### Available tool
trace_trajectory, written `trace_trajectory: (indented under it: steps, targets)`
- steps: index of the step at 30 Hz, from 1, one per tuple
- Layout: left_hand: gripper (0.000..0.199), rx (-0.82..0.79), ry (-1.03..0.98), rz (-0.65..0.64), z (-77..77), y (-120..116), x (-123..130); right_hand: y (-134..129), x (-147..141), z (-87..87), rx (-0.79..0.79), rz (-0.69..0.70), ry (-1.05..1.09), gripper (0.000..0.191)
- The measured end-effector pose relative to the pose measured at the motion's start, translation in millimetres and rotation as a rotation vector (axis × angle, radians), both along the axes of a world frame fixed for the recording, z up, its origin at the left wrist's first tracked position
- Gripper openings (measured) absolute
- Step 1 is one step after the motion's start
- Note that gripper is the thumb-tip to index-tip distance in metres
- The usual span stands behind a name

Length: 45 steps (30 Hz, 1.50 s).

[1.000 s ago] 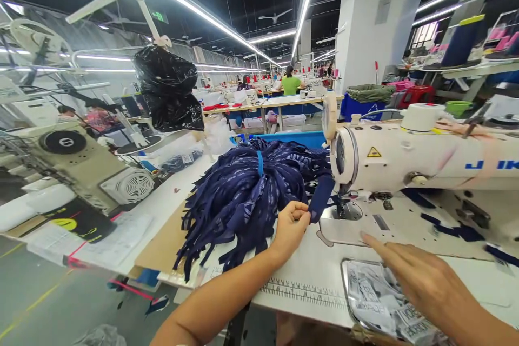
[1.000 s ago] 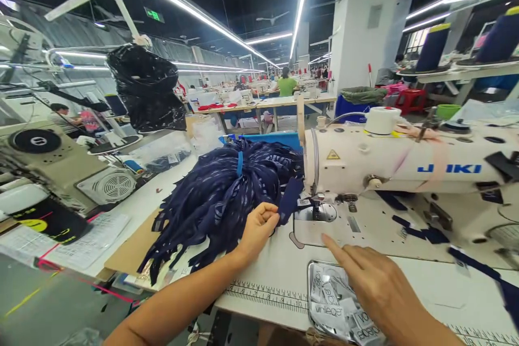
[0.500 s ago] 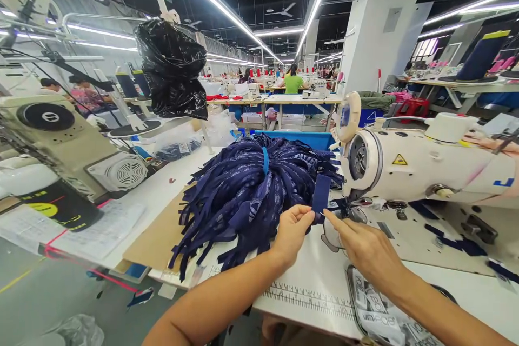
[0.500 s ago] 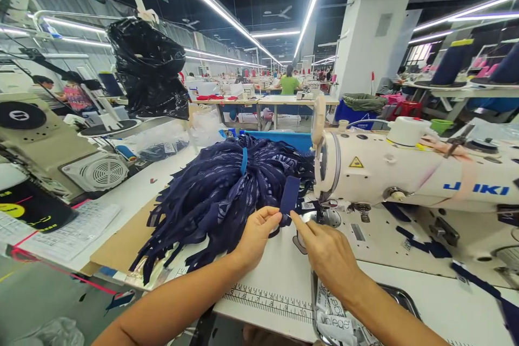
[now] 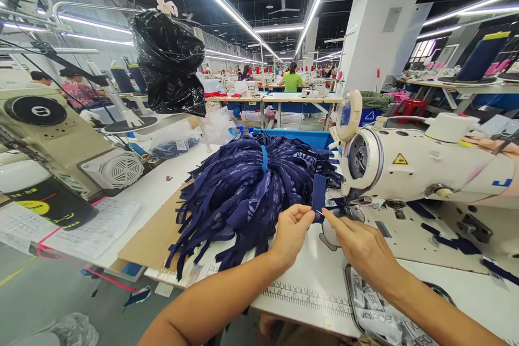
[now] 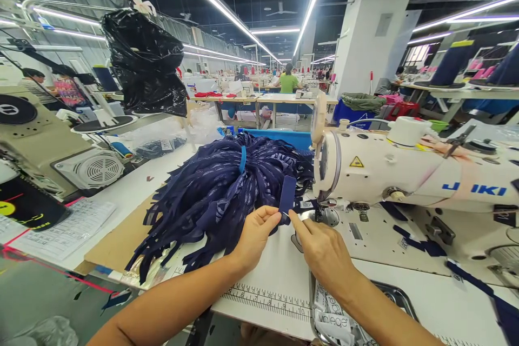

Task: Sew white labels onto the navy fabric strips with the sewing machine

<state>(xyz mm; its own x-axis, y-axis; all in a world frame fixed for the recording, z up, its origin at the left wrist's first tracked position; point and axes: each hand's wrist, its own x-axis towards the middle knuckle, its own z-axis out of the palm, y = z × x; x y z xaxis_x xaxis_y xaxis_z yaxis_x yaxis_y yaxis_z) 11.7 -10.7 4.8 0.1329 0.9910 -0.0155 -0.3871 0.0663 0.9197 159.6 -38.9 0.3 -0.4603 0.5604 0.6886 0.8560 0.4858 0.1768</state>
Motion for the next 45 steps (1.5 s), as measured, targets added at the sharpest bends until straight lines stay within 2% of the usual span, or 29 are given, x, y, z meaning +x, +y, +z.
trace_trajectory:
  steps: [5,11,17,23,27,30,34,36,38,41,43,45]
  targets:
    - [0.017,0.011,-0.004,0.012,-1.1,0,0,0,-1,1.4,0.025,-0.027,-0.027,0.043]
    - [0.012,0.097,0.078,0.021,-3.5,3,-1,-1,0,9.6,0.068,-0.004,-0.132,0.044]
    - [0.013,0.095,0.085,-0.037,-0.6,4,-4,5,9,12.6,0.068,0.11,-0.131,0.049]
    - [0.016,0.057,0.06,-0.12,1.4,4,-3,13,17,6.7,0.056,0.227,-0.073,0.048]
    - [0.014,0.075,0.096,-0.133,-2.8,6,-4,14,17,-1.8,-0.079,0.284,0.075,0.043]
    - [0.009,0.093,0.149,-0.142,-6.7,7,-3,13,11,-7.5,-0.21,0.308,0.251,0.033]
    - [0.005,0.163,0.26,-0.176,-6.6,7,-2,11,-2,-6.3,-0.538,0.242,0.563,0.017]
    - [0.006,0.214,0.321,-0.18,-4.9,8,-2,9,-7,-1.3,-0.714,0.21,0.739,0.018]
    - [0.006,0.249,0.382,-0.187,-4.2,9,-2,8,-9,5.6,-0.819,0.186,0.923,0.025]
    - [0.007,0.229,0.429,-0.208,-5.9,13,-3,5,-4,17.1,-0.816,0.111,1.112,0.033]
    - [0.007,0.212,0.42,-0.221,-7.7,16,-3,5,2,23.4,-0.755,0.071,1.091,0.033]
    - [0.005,0.215,0.399,-0.231,-8.8,17,-4,5,8,26.9,-0.716,0.054,0.98,0.031]
